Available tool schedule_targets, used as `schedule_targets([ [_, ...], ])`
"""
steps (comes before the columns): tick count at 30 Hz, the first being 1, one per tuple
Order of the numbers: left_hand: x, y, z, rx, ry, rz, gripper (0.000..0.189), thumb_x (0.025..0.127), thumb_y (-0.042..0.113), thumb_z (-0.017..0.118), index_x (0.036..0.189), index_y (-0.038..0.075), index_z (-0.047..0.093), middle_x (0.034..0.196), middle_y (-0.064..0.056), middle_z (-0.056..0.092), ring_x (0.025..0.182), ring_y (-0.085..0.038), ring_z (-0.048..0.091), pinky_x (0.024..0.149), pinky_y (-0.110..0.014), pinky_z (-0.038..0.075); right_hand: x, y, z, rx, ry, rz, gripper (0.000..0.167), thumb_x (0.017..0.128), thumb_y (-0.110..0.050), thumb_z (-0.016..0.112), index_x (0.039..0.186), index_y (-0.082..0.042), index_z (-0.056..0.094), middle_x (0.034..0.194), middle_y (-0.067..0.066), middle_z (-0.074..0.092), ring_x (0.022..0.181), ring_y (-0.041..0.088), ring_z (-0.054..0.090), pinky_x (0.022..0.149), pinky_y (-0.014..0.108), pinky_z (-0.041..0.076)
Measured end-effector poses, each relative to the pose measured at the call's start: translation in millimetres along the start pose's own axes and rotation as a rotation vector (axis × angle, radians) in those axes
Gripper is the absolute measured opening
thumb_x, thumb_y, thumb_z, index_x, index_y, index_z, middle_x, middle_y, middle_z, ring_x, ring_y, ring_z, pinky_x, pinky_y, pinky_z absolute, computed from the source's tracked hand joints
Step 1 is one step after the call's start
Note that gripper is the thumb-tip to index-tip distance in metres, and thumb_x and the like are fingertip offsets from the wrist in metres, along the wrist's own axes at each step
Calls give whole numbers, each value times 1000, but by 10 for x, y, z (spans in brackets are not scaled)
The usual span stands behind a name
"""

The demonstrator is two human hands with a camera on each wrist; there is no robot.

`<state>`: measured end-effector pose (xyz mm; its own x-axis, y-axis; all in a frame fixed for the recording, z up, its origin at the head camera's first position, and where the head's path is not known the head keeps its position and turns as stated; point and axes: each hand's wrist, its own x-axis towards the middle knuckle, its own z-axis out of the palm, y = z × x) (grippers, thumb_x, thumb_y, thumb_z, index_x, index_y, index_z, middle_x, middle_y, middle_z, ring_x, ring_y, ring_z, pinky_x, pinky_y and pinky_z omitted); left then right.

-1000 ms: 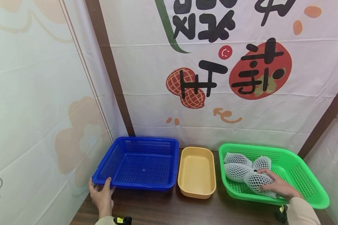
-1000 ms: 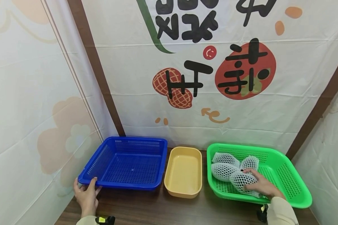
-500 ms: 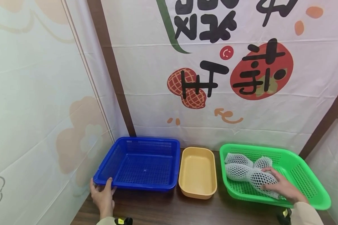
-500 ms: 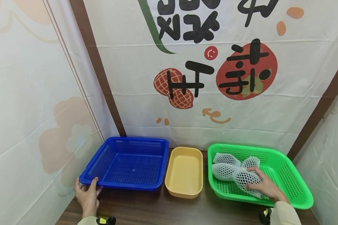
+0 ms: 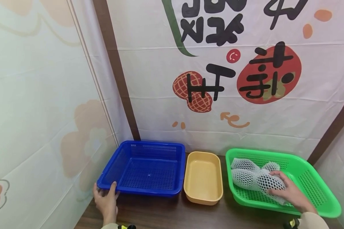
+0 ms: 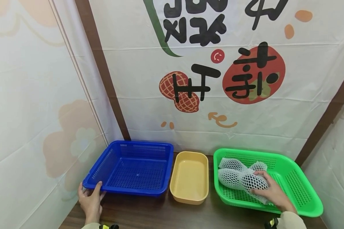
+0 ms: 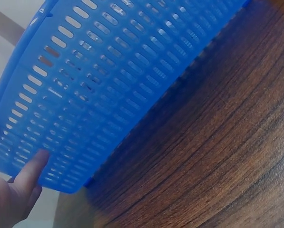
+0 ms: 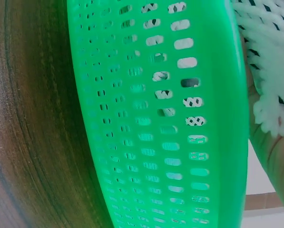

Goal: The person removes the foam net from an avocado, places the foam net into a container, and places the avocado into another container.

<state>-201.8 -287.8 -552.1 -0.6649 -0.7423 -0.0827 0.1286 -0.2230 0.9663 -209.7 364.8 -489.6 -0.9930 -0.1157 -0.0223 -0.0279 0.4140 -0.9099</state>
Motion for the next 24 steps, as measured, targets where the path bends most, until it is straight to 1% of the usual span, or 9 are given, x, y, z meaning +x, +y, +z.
schedule_targets([
  [6, -9, 11, 13, 10, 0, 12, 92, 89, 16, 72, 157, 22, 10, 150, -24, 26, 128, -44, 39, 80, -34, 53, -50, 17, 38, 3, 30, -67, 63, 83, -5, 74, 132, -6, 35, 122, 32, 42, 91, 28, 55, 65, 42, 56],
  [8, 12, -7, 17, 12, 14, 4, 93, 88, 17, 73, 156, 23, 12, 149, -23, 28, 126, -40, 43, 78, -32, 54, -66, 21, 51, -12, 42, -81, 63, 83, -6, 74, 133, -6, 36, 121, 30, 43, 90, 27, 55, 65, 40, 56],
  [11, 20, -20, 24, -4, 9, 5, 93, 87, 17, 74, 156, 24, 12, 149, -23, 27, 126, -38, 43, 80, -33, 55, -89, 6, 66, -16, 51, -92, 63, 83, -5, 74, 133, -7, 36, 120, 31, 44, 89, 27, 56, 65, 39, 56],
  [13, 11, -18, 29, -4, 6, 13, 93, 87, 17, 75, 156, 24, 13, 149, -24, 27, 125, -38, 43, 77, -31, 56, -101, -12, 77, -9, 52, -94, 63, 82, -5, 74, 133, -8, 37, 120, 31, 44, 89, 27, 57, 65, 40, 56],
  [14, -14, 0, 32, -6, -8, 29, 94, 87, 17, 74, 157, 23, 11, 150, -26, 25, 127, -41, 40, 78, -32, 55, -103, -23, 81, -11, 55, -95, 63, 82, -5, 74, 133, -8, 37, 120, 31, 44, 89, 27, 57, 64, 40, 56],
  [15, -17, -1, 33, -19, -5, 24, 94, 87, 16, 74, 156, 24, 12, 150, -26, 24, 128, -39, 41, 76, -31, 56, -104, -33, 86, -13, 56, -95, 63, 83, -6, 75, 133, -9, 37, 120, 31, 44, 89, 27, 57, 64, 40, 56],
  [18, -26, 6, 32, 0, -4, 37, 94, 87, 17, 74, 157, 26, 13, 150, -26, 25, 128, -40, 40, 74, -28, 56, -105, -59, 109, -16, 59, -102, 64, 82, -6, 76, 133, -9, 38, 121, 31, 44, 90, 28, 56, 64, 39, 55],
  [21, -26, 19, 29, 10, -3, 35, 93, 87, 18, 74, 157, 27, 13, 152, -24, 25, 129, -40, 39, 78, -30, 54, -108, -66, 140, -19, 65, -127, 63, 81, -5, 77, 132, -8, 39, 121, 30, 44, 90, 27, 56, 64, 38, 55],
  [24, -34, 45, 31, 52, -3, 46, 93, 87, 21, 74, 157, 27, 13, 153, -22, 26, 130, -42, 38, 78, -28, 53, -122, -61, 165, -37, 79, -145, 63, 80, -5, 77, 131, -8, 40, 121, 26, 44, 90, 24, 56, 65, 36, 54],
])
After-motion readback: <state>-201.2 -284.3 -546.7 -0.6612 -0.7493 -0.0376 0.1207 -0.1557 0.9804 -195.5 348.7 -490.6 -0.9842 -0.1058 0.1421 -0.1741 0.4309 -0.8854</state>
